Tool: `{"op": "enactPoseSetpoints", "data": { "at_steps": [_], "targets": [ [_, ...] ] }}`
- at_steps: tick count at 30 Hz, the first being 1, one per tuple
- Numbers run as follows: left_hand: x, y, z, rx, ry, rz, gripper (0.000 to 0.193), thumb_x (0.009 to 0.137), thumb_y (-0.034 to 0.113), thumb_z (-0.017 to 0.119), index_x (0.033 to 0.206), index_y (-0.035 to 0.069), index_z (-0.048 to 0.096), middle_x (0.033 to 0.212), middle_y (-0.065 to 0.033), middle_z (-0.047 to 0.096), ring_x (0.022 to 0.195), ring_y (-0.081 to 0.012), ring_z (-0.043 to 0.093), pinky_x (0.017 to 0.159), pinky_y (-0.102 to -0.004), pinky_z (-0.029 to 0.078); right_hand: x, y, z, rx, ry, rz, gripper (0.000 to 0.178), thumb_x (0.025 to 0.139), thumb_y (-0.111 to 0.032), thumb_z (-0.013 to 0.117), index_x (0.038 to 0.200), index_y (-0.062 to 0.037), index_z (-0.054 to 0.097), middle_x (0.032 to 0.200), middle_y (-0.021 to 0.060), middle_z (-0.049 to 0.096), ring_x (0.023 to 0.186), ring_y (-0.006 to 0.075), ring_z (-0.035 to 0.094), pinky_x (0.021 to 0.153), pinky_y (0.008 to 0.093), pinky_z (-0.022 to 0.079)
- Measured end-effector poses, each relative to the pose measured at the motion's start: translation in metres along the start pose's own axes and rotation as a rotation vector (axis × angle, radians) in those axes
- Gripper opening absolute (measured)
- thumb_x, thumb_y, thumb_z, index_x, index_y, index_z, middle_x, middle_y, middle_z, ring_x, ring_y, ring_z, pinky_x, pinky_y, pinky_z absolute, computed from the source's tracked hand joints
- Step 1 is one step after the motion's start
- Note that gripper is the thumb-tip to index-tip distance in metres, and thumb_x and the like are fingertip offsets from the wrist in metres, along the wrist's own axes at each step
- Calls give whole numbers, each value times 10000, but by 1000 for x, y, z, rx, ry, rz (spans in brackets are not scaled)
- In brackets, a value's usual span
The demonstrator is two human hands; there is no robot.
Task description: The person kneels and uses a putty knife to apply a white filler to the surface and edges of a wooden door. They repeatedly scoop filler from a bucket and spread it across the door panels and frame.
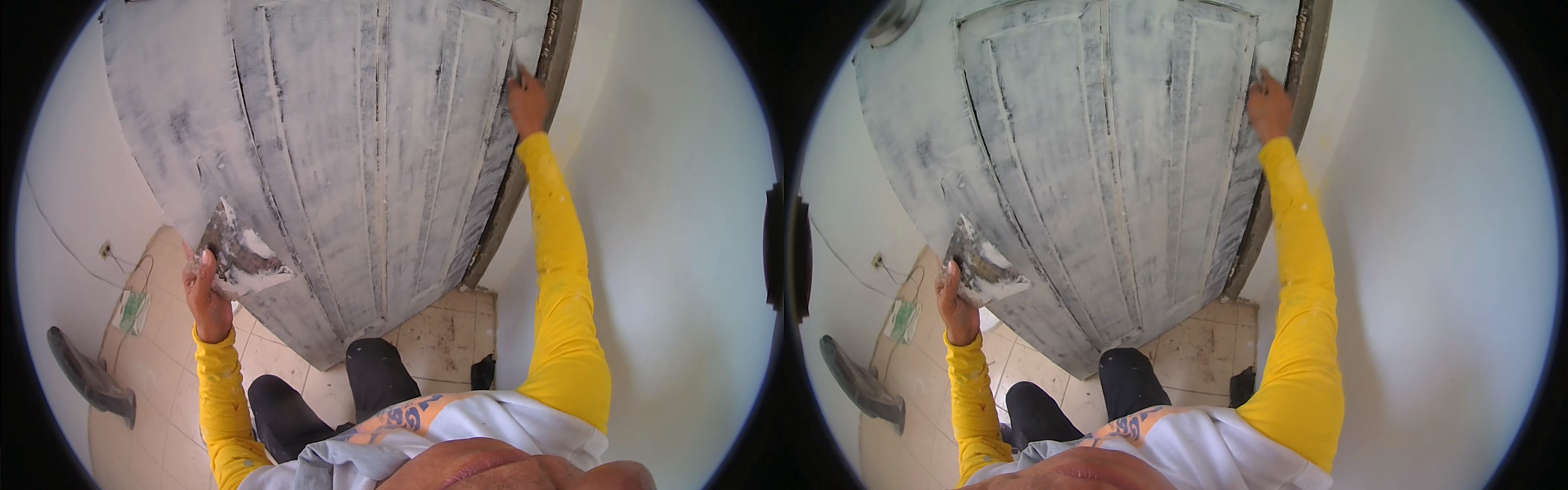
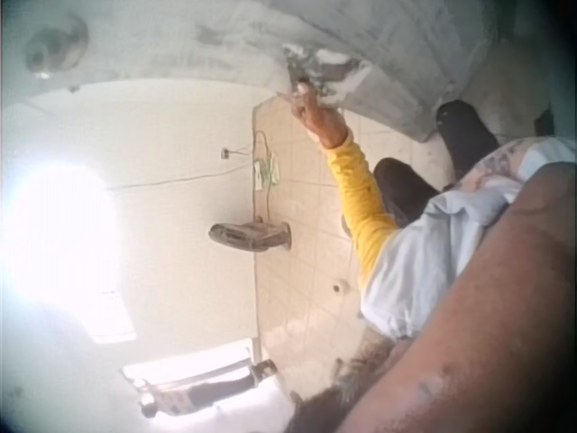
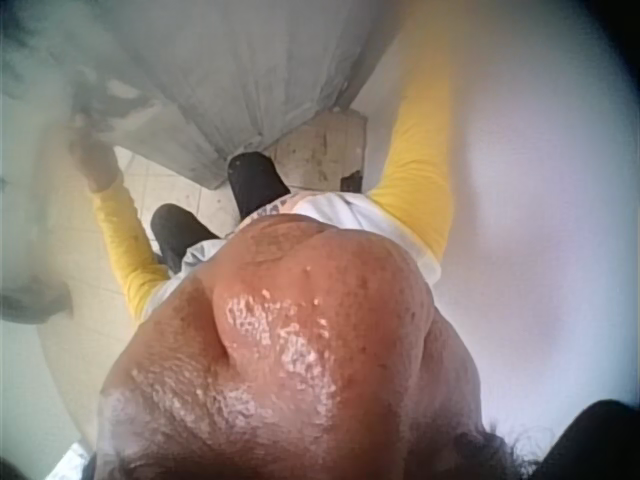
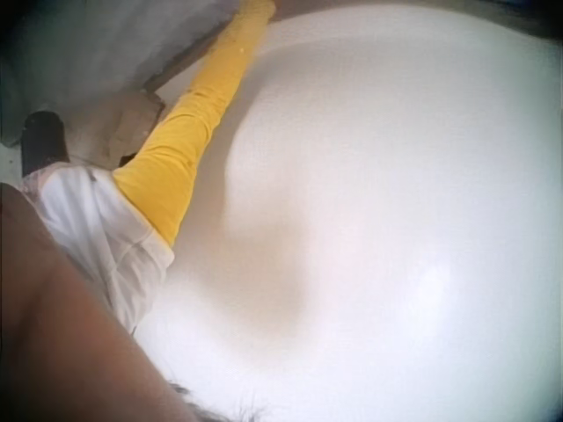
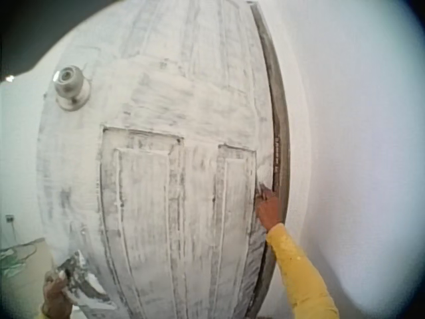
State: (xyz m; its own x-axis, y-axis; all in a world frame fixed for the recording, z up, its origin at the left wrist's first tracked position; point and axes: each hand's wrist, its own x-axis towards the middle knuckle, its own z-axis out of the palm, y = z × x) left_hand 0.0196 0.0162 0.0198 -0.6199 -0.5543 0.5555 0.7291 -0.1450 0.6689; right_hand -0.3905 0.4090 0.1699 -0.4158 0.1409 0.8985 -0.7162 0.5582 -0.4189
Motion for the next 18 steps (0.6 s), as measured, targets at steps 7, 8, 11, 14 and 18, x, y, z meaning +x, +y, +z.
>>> {"op": "enactPoseSetpoints", "data": {
  "at_steps": [7,8,11,14,18],
  "targets": [
    [4,-4,4,-15,-10,-31,259,948,156,494,1141,-6,553,1168,-89,588,1053,-174,575,924,-321,451,10,88,-16,316,-38,331,442,771,-175,559,1119,97,566,1074,293,602,1044,401,565,878,382,429],
    [5,-6,4,-32,-12,-48,264,951,156,485,1146,-8,553,1171,-90,587,1053,-175,575,924,-323,451,25,102,-16,296,-12,346,450,765,-174,559,1106,119,560,1068,304,599,1043,408,563,880,382,427],
    [4,-8,-7,-14,25,-11,277,957,153,461,1159,-14,553,1180,-93,584,1054,-179,574,920,-325,452,32,90,-9,256,48,322,472,745,-165,552,1087,160,543,1036,326,598,1015,424,569,865,393,430],
    [3,-10,-13,6,37,28,280,953,142,463,1165,-17,551,1189,-96,580,1072,-179,563,929,-326,447,39,69,-7,142,55,335,489,726,-155,544,1084,177,533,997,340,598,969,433,581,828,416,436],
    [4,-9,-15,-37,-16,-13,280,951,136,463,1172,-15,547,1197,-95,575,1093,-181,551,942,-327,437,46,59,-6,135,54,387,522,705,-160,530,1102,179,522,938,350,598,889,444,595,756,439,442]
  ]
}}
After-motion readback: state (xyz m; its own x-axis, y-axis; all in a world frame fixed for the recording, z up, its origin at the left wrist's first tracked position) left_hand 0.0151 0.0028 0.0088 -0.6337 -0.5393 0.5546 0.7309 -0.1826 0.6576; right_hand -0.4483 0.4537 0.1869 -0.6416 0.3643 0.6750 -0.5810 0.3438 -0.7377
